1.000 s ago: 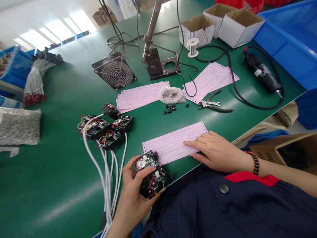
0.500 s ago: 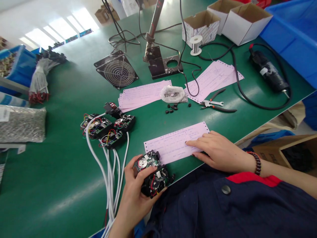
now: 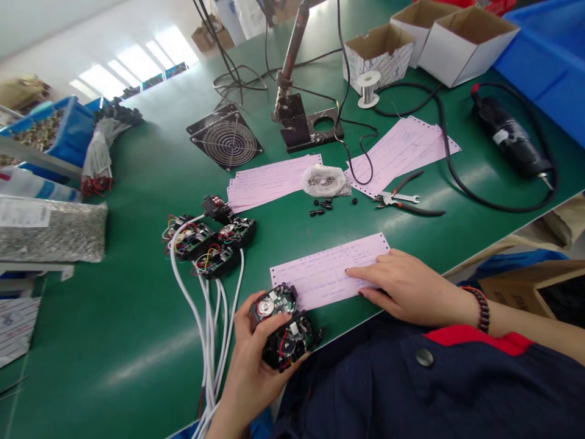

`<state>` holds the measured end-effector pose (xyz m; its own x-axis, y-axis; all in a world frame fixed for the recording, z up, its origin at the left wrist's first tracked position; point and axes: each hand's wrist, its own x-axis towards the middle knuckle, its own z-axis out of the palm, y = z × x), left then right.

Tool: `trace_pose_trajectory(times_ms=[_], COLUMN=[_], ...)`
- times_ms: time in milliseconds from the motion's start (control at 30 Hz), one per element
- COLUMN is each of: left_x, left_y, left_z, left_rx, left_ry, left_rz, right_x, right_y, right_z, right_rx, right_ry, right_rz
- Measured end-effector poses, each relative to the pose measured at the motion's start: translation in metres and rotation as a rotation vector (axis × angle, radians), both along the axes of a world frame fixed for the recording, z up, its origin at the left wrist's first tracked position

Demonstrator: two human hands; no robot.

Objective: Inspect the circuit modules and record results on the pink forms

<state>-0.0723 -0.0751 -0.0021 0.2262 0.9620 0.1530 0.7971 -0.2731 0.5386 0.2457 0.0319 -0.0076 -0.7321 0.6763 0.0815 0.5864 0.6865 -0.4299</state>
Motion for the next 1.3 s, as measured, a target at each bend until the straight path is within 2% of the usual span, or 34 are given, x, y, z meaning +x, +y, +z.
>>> trace_pose_trajectory(times_ms=[367,667,833,1000,1167,1300], left_x=[0.007,0.010,0.013,0.011,0.011,0.012], left_y=[-0.005,-0.006,-0.005,-0.006,-0.006,-0.005], left_z=[-0.002,-0.001,-0.001,-0.004,-0.005,-0.005], left_rx=[0.069,0.058,0.061,0.062,0.057,0.064], left_ry=[0.018,-0.004,-0.014,-0.025,-0.033,-0.029], left_rz=[0.071,0.145,0.139,0.130,0.125,0.127], right_x=[0.001,0.002,0.002,0.005,0.007,0.005], right_y=[0.010,0.027,0.037,0.040,0.038,0.033], right_z=[-0.001,0.008,0.015,0.017,0.017,0.013], right_rx=[0.059,-0.088,-0.181,-0.208,-0.199,-0.183], right_ry=[-0.001,-0.131,-0.188,-0.181,-0.182,-0.164], right_rz=[0.072,0.174,0.236,0.279,0.255,0.165])
